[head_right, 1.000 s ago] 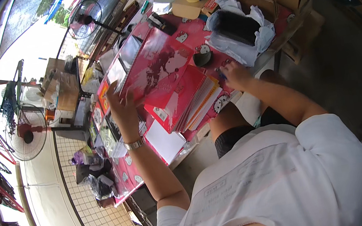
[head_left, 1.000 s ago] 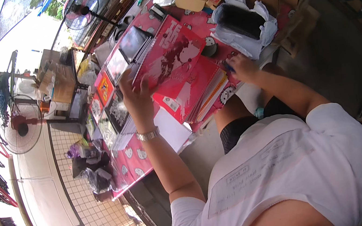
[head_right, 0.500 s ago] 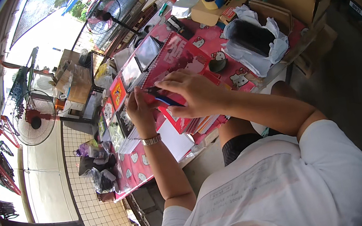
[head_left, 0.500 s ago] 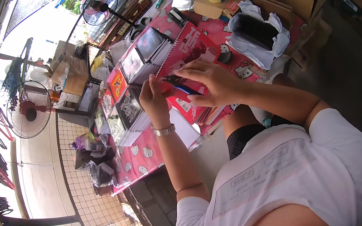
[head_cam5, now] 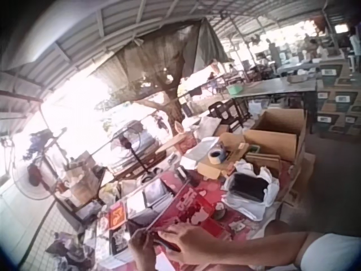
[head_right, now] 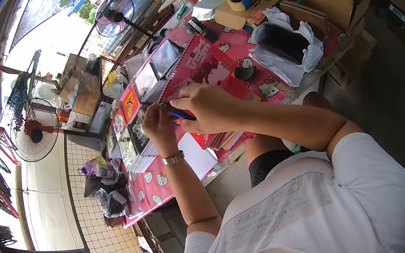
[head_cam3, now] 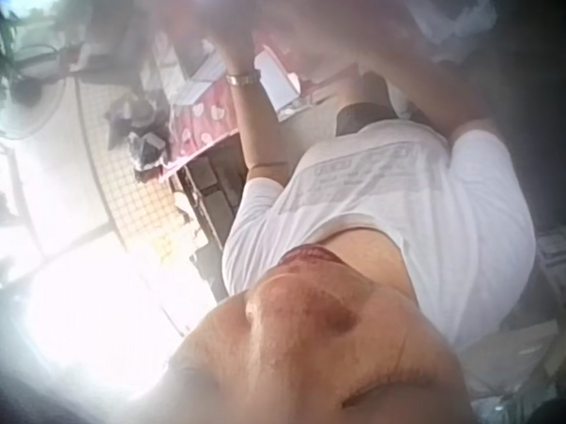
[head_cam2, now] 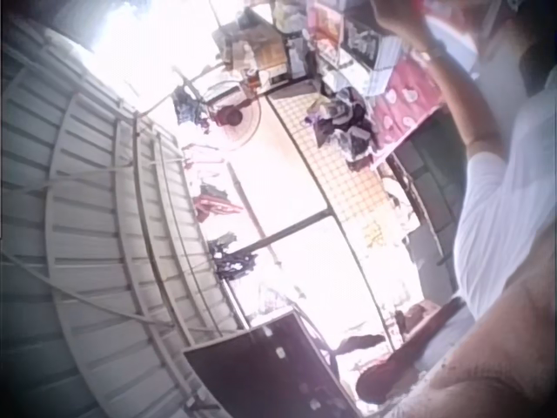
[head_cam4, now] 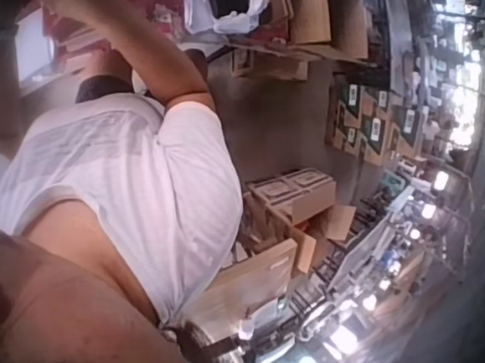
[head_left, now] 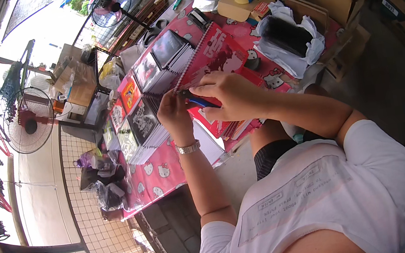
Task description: The person removes notebooks from a cardboard box and places them into organized stacks on a table.
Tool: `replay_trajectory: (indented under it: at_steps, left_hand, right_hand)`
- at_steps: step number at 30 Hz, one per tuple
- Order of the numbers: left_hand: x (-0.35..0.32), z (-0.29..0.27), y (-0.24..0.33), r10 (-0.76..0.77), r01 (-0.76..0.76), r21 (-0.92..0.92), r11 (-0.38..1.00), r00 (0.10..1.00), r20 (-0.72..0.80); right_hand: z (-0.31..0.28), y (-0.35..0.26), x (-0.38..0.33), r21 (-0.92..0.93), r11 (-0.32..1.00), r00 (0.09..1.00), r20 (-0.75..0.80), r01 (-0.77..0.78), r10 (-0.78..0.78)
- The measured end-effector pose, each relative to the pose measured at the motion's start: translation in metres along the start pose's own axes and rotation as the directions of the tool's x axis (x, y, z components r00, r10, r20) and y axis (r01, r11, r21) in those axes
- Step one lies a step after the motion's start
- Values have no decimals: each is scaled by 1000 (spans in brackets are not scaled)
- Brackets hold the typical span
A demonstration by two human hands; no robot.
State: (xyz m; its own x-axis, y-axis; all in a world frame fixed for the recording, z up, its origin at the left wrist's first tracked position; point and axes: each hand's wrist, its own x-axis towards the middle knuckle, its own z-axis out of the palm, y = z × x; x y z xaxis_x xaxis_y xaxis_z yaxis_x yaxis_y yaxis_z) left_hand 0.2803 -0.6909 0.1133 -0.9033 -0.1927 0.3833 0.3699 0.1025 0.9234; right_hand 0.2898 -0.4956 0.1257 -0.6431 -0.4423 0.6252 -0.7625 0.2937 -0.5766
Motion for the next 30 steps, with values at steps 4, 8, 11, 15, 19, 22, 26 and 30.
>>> replay_trajectory:
  at_steps: [4,8,11,15,19,22,26,30]
  left_hand:
    - [-7,2,6,5,0,116,993,999,-44]
    - [-11,6,5,62,-45,190,981,995,-81]
    - [-12,-2,-5,132,-108,203,973,985,-108]
    - [-23,-23,-12,370,-282,469,837,923,-106]
    - [-47,-58,-13,440,-257,430,865,799,-409]
    - [-63,-88,5,456,-205,461,864,709,-539]
    - [-83,-113,27,433,13,625,780,710,-555]
    - [-88,-121,28,387,-34,476,879,636,-668]
  right_hand:
    - [-4,-7,-6,-11,998,990,-129,62,-63]
    - [2,-2,-6,-66,994,990,-98,92,-98]
    - [-3,4,1,479,847,970,181,-231,162]
    - [27,-10,-14,801,92,795,561,-592,229]
    - [58,-33,-66,633,481,785,573,-607,237]
    - [98,-9,-118,327,685,602,773,-651,202]
    - [138,-1,-141,332,831,783,595,-446,182]
    - [182,5,-119,145,972,744,667,-183,41]
